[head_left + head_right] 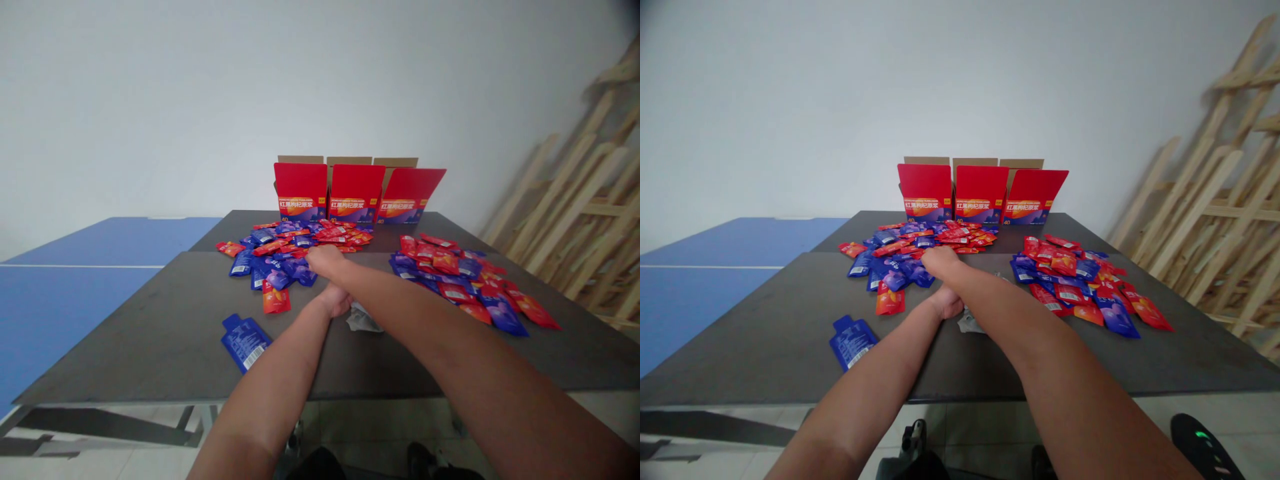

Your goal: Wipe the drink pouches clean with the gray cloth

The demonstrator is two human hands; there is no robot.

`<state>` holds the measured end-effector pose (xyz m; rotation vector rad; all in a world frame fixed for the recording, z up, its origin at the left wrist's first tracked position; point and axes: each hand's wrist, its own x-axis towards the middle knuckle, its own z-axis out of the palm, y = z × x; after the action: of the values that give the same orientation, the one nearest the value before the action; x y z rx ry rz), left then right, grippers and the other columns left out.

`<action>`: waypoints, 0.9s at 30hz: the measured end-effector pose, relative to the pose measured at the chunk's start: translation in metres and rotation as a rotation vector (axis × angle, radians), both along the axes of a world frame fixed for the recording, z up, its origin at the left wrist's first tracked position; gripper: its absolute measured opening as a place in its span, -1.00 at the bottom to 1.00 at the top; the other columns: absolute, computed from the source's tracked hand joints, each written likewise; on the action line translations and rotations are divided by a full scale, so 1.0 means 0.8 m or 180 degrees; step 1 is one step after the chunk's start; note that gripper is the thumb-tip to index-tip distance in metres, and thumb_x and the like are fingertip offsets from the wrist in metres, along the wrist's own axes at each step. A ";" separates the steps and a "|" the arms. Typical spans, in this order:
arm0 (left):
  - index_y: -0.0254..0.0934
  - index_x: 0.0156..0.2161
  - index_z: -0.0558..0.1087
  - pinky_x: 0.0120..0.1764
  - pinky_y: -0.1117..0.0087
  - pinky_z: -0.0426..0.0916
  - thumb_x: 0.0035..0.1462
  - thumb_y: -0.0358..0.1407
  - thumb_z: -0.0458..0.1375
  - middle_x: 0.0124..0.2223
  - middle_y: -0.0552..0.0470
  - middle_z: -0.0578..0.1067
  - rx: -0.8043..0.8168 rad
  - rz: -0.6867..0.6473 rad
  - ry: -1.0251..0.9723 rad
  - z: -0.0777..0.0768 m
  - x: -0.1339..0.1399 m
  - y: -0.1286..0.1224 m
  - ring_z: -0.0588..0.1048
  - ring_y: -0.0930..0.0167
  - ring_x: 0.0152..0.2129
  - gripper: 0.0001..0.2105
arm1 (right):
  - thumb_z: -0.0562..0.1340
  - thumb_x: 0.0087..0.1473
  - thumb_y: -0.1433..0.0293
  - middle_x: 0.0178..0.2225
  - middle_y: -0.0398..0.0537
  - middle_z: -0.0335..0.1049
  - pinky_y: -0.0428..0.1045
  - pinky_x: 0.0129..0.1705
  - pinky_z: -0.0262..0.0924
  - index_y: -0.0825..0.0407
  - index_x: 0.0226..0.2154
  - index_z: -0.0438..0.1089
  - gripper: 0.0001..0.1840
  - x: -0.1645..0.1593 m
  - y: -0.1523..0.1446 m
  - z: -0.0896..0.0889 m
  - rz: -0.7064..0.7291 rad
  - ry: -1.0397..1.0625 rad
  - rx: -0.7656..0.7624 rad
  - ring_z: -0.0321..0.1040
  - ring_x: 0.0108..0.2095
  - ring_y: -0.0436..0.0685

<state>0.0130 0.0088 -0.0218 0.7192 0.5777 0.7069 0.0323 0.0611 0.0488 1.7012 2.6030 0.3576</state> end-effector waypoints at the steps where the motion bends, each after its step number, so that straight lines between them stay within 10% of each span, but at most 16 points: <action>1: -0.34 -0.29 0.45 -0.23 0.30 0.44 0.18 -0.29 0.07 -0.39 -0.10 0.55 0.0016 0.0043 -0.0042 0.001 0.000 0.000 0.54 0.31 -0.35 -0.84 | 0.10 0.12 0.47 -0.14 0.27 0.49 0.06 -0.16 0.29 0.17 -0.13 0.49 -0.68 0.003 -0.003 0.003 0.0053 -0.0015 0.0035 0.43 -0.09 0.29; 9: -0.34 -0.20 0.43 -0.31 0.42 0.44 0.15 -0.40 0.08 -0.31 -0.11 0.54 0.0067 0.0092 -0.0250 -0.002 0.003 0.010 0.53 0.44 -0.46 -0.87 | 0.12 0.14 0.39 -0.27 0.10 0.48 -0.01 -0.24 0.16 0.09 -0.28 0.51 -0.75 0.071 -0.056 0.019 0.0102 0.0170 0.0613 0.40 -0.24 0.19; 14: -0.34 -0.23 0.38 -0.28 0.37 0.44 0.06 -0.48 0.07 -0.33 -0.09 0.51 -0.0143 0.0081 -0.0263 -0.003 -0.005 0.017 0.54 0.42 -0.45 -0.85 | 0.05 0.21 0.41 -0.35 0.02 0.42 -0.01 -0.28 0.05 0.05 -0.36 0.48 -0.71 0.137 -0.098 -0.023 0.0176 0.0440 0.1183 0.30 -0.25 0.13; 20: -0.32 -0.26 0.38 -0.28 0.33 0.46 0.18 -0.09 0.01 -0.36 -0.08 0.50 -0.0078 -0.0079 -0.0963 0.015 -0.015 0.010 0.53 0.37 -0.44 -0.70 | 0.03 0.24 0.44 -0.38 -0.01 0.40 0.01 -0.25 0.01 0.03 -0.41 0.44 -0.69 0.155 -0.113 -0.071 0.0200 0.0511 0.1530 0.24 -0.28 0.12; 27: -0.36 -0.17 0.38 -0.08 0.34 0.44 0.05 -0.59 0.14 -0.18 -0.08 0.52 0.0394 0.0444 -0.0650 0.013 -0.008 0.005 0.54 0.41 -0.25 -0.78 | 0.12 0.12 0.43 -0.21 0.01 0.43 0.06 -0.13 0.05 0.03 -0.25 0.46 -0.79 0.152 -0.110 -0.076 0.0399 0.1130 0.1323 0.27 -0.18 0.17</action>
<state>0.0063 0.0128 -0.0114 0.7157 0.4021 0.9402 0.1536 -0.0269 -0.0121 1.8668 3.0744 0.7039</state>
